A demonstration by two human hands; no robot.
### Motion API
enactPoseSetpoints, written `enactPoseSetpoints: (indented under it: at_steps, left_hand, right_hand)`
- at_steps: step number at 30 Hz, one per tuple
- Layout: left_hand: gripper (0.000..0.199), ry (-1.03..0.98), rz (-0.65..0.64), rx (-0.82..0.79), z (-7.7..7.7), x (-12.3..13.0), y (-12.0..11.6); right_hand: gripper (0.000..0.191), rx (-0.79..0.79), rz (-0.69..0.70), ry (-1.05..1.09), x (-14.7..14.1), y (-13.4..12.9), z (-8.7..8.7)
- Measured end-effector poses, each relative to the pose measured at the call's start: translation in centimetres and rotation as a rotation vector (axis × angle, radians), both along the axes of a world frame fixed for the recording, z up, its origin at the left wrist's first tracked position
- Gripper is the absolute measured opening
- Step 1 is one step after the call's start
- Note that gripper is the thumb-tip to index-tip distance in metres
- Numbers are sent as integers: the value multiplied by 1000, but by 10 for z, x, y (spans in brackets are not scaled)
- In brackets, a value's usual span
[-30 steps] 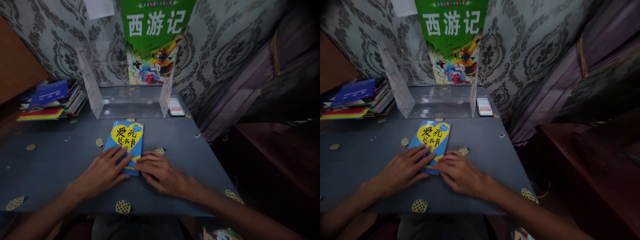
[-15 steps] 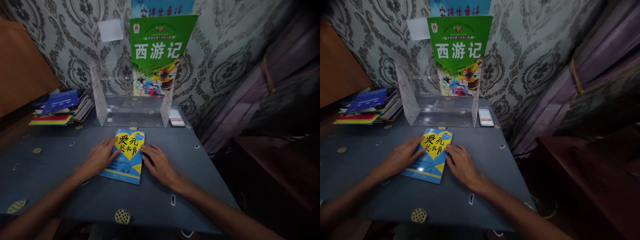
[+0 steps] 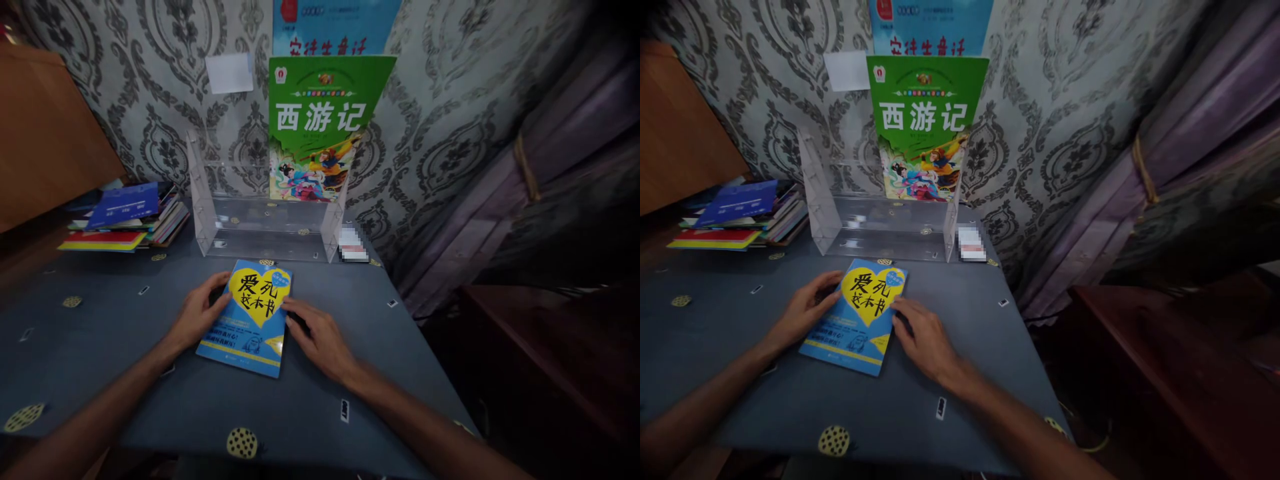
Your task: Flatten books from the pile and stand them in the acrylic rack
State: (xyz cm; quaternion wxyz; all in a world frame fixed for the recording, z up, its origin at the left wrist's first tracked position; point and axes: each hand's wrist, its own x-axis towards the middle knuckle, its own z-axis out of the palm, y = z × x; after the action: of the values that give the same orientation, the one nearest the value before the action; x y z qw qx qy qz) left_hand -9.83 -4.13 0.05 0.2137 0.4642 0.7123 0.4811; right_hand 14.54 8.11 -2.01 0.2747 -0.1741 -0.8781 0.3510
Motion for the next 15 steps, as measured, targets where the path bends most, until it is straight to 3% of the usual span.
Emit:
enactPoseSetpoints:
  at_steps: [5, 8, 11, 15]
  left_hand:
    - [71, -572, 135, 66, -2, 3, 7]
    - [62, -837, 112, 5, 3, 8, 9]
    - [45, -966, 48, -35, 10, 11, 10]
    - [34, -1010, 74, -26, 14, 13, 8]
  right_hand:
    - [33, -18, -10, 16, 1, 1, 0]
    - [32, -25, -12, 25, 2, 2, 0]
    - [32, -39, -13, 25, 2, 2, 0]
    - [31, -55, -28, 24, 3, 4, -3]
